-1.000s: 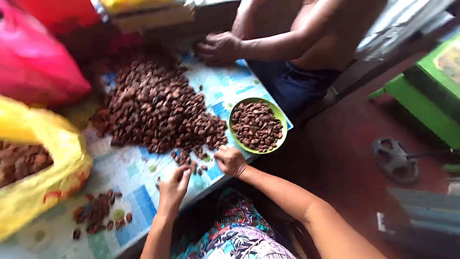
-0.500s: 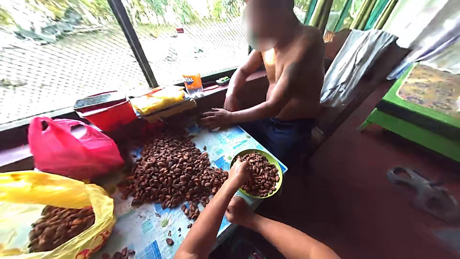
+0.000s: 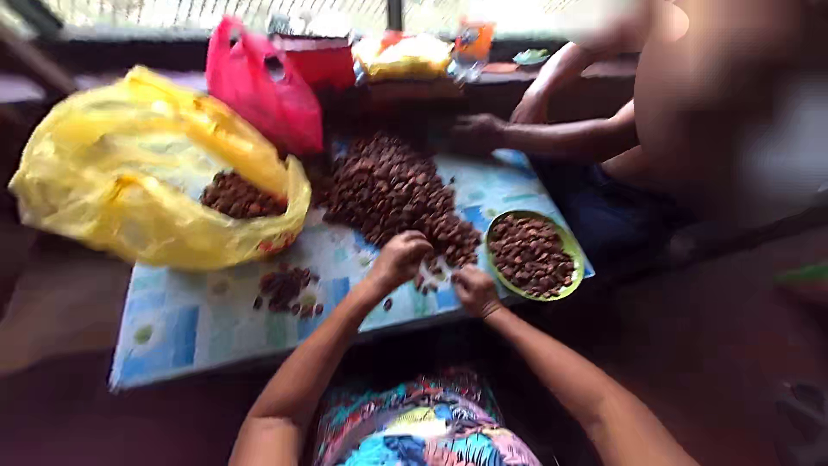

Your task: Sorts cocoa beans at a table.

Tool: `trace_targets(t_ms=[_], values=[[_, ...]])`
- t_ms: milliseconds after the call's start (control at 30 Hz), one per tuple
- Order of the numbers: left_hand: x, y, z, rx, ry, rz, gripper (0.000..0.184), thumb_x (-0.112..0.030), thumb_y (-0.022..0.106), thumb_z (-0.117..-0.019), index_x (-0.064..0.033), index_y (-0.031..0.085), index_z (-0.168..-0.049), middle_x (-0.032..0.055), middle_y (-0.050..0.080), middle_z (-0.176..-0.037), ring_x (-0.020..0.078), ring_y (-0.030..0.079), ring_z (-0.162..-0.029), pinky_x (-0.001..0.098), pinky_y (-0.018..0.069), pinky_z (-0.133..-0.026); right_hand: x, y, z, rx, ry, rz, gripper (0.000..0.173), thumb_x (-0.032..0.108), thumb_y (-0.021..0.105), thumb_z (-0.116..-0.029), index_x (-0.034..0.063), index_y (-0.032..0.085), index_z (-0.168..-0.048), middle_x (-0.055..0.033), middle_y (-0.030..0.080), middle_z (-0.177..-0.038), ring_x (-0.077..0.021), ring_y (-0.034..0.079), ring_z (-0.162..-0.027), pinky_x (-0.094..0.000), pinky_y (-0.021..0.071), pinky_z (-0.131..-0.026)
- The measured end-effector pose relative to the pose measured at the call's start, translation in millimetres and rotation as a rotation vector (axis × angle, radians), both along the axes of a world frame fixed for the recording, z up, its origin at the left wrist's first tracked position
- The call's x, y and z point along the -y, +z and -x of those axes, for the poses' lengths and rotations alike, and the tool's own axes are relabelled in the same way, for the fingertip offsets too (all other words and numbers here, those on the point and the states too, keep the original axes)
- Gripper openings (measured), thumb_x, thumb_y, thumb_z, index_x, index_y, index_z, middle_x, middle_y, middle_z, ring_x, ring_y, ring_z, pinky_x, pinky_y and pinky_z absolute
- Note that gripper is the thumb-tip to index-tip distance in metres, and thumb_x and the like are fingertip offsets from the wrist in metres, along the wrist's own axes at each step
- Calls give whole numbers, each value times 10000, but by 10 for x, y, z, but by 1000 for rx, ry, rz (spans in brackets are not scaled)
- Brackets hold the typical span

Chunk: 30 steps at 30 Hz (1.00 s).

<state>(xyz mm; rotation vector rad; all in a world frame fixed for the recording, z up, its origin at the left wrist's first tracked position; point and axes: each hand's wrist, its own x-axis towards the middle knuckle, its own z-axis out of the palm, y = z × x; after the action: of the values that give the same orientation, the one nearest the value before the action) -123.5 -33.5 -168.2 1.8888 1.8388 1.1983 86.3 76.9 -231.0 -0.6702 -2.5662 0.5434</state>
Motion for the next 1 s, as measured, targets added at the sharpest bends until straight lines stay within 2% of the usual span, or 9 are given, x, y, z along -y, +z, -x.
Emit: trace_targets(t_ms=[133, 233, 400, 500, 600, 700, 800, 933, 1000], values=[[675, -88, 428, 67, 421, 211, 243, 50, 552, -972, 97, 705, -1154, 281, 692, -1186, 400, 682, -1111, 519, 528, -1002, -67, -83, -14, 34, 37, -4, 204, 60, 614, -919, -22, 757, -1040, -243, 721, -1018, -437, 709, -946, -613, 557, -776], [823, -106, 489, 100, 571, 264, 255, 26, 523, -1002, 104, 703, -1166, 290, 696, -1173, 407, 675, -1129, 514, 502, -1033, -70, -122, -24, -19, 32, -36, 198, 47, 609, -898, -20, 760, -1009, -241, 716, -983, -430, 711, -885, -599, 553, -718], [531, -187, 517, 65, 532, 244, 248, 42, 525, -984, 104, 724, -1118, 282, 711, -1124, 398, 687, -1093, 501, 510, -1009, -47, -125, -16, -56, 14, -84, 189, 61, 601, -898, -6, 759, -977, -221, 707, -942, -407, 704, -846, -570, 547, -686], [257, -236, 613, 41, 505, 345, 284, 26, 534, -982, 76, 693, -1212, 283, 662, -1255, 413, 643, -1189, 525, 482, -1056, -40, -145, -24, -70, 3, -111, 189, 64, 598, -895, -3, 760, -967, -213, 706, -923, -400, 703, -827, -557, 547, -674], [72, -304, 636, -40, 487, 405, 455, 85, 563, -910, -15, 649, -1345, 295, 535, -1434, 490, 528, -1314, 620, 436, -1071, -36, -166, -19, -93, -10, -133, 191, 72, 591, -892, 0, 759, -948, -204, 701, -898, -387, 700, -799, -537, 546, -653], [58, -347, 489, -111, 438, 373, 444, 99, 582, -878, -73, 712, -1266, 287, 544, -1426, 508, 542, -1276, 654, 442, -1020, -42, -174, -20, -111, -8, -142, 196, 80, 586, -894, -2, 759, -936, -198, 700, -881, -379, 698, -784, -521, 543, -641], [186, -415, 308, -178, 344, 324, 388, 104, 578, -887, -85, 754, -1177, 276, 587, -1379, 503, 563, -1238, 661, 450, -963, -42, -175, -23, -124, 5, -132, 187, 70, 594, -890, -6, 760, -933, -202, 706, -889, -375, 706, -799, -512, 555, -656], [429, -425, 276, -100, 307, 239, 373, 133, 553, -865, -58, 782, -1090, 247, 643, -1325, 457, 595, -1239, 619, 456, -1028, -44, -185, -29, -136, 6, -129, 185, 68, 594, -892, -1, 761, -932, -196, 710, -903, -358, 709, -808, -493, 560, -664], [553, -381, 338, -22, 349, 242, 374, 138, 532, -875, -37, 780, -1095, 242, 642, -1321, 439, 596, -1241, 589, 461, -1046, -49, -187, -33, -128, 9, -123, 185, 69, 595, -896, -2, 760, -938, -197, 705, -898, -362, 705, -804, -496, 557, -659]])
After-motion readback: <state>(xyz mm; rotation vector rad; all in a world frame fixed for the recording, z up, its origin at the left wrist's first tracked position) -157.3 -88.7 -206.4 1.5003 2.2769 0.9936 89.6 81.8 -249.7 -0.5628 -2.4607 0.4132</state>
